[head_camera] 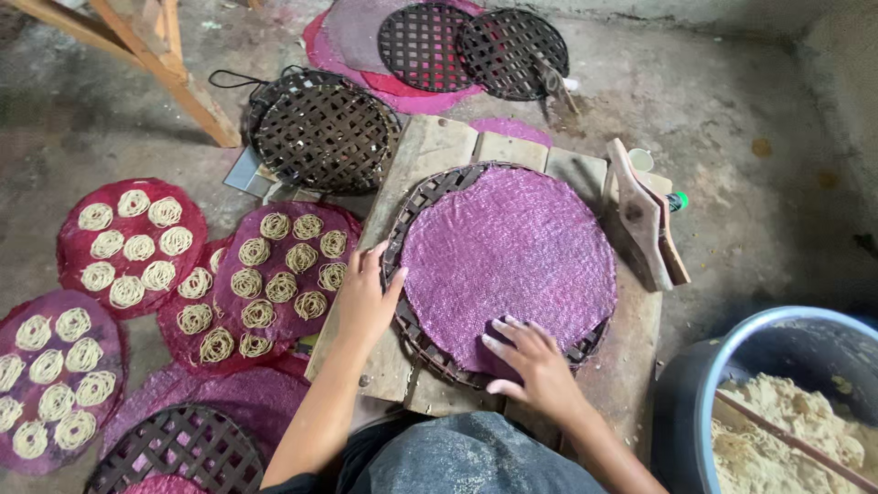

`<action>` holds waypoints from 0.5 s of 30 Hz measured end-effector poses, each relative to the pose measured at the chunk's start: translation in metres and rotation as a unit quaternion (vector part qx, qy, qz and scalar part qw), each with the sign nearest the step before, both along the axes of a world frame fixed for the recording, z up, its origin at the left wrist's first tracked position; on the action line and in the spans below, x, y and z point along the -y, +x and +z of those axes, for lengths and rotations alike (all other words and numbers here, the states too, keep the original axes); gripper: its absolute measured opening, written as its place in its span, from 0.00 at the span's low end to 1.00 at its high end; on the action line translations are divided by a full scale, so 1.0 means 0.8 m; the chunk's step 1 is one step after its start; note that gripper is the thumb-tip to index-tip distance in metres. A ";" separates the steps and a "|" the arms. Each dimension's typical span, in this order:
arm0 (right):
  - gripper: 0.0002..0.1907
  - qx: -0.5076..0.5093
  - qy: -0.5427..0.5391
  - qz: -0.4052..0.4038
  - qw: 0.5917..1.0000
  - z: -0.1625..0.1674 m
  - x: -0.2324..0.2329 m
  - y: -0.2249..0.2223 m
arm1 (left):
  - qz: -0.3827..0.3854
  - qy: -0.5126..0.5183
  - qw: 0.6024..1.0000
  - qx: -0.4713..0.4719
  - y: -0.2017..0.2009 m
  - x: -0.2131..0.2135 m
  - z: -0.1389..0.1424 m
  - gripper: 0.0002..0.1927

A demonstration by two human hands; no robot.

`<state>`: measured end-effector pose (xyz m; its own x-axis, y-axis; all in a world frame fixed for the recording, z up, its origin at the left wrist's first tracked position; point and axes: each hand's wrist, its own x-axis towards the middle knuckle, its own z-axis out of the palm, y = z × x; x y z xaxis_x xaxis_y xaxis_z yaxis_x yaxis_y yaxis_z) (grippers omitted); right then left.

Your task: The person sits on the floor with a wooden board on their lap and uses a hand-held wooden dough press to extrude dough into round noodle nests on round mesh trays. They reload dough from a large basin, press nests one at a time, and move filled trays aside.

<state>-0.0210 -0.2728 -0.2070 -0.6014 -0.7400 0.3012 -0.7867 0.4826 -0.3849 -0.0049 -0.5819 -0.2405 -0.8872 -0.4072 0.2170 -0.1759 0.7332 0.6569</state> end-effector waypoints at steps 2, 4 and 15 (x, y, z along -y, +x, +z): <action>0.39 0.024 -0.030 -0.023 0.999 0.011 -0.025 -0.028 | -0.003 0.001 0.999 0.037 0.002 0.002 -0.001 0.31; 0.27 -0.006 -0.110 -0.238 0.965 0.016 -0.058 -0.063 | -0.011 -0.017 0.999 0.027 0.005 0.002 -0.005 0.33; 0.34 0.006 0.085 -0.493 0.866 0.029 -0.112 -0.210 | -0.078 -0.114 0.979 0.148 -0.035 0.001 0.030 0.32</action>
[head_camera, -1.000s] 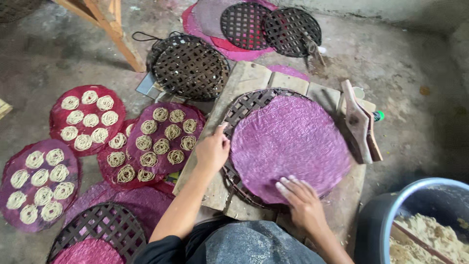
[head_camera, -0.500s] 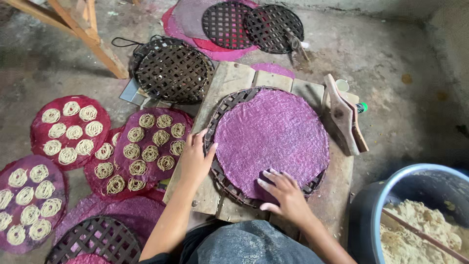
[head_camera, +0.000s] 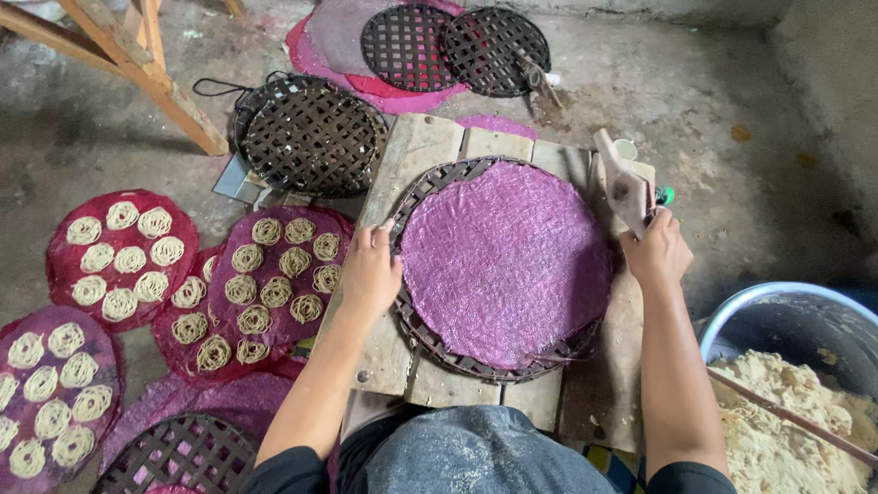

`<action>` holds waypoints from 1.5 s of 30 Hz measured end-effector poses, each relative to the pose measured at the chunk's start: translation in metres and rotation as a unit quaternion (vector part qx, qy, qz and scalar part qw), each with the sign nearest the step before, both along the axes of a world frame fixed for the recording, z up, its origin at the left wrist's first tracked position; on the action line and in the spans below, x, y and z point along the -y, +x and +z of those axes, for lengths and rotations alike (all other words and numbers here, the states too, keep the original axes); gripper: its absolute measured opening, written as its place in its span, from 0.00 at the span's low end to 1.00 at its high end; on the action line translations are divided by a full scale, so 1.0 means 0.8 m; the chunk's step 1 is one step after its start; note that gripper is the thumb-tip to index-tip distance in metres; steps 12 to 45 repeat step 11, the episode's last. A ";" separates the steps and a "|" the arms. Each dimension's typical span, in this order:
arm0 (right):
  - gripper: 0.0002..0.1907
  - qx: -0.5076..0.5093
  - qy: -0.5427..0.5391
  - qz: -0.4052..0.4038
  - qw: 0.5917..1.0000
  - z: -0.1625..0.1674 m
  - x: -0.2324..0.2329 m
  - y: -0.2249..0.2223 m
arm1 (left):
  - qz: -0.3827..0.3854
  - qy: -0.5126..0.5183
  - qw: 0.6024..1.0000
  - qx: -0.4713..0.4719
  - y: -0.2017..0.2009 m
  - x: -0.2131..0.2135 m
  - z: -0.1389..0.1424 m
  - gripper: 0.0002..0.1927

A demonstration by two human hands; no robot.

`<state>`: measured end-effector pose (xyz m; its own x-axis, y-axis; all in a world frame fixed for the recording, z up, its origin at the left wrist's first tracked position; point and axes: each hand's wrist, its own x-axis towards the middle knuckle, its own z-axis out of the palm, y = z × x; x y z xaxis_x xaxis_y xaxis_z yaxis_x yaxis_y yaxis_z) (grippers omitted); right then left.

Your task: The person sits on the floor with a wooden board on their lap and uses a hand-held wooden dough press to extrude dough into round noodle nests on round mesh trays. They reload dough from a large basin, press nests one at a time, and move filled trays aside.

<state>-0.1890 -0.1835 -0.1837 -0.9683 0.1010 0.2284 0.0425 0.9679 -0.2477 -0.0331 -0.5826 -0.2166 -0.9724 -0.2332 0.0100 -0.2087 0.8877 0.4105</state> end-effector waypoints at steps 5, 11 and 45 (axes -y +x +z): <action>0.14 0.088 -0.331 0.121 0.932 0.061 -0.003 0.030 | -0.131 -0.012 0.979 -0.157 -0.005 -0.057 0.073 0.36; 0.13 0.143 -0.115 0.536 0.824 0.132 0.036 0.147 | -0.233 0.197 0.951 -0.045 -0.009 -0.110 0.108 0.15; 0.13 0.143 -0.115 0.536 0.824 0.132 0.036 0.147 | -0.233 0.197 0.951 -0.045 -0.009 -0.110 0.108 0.15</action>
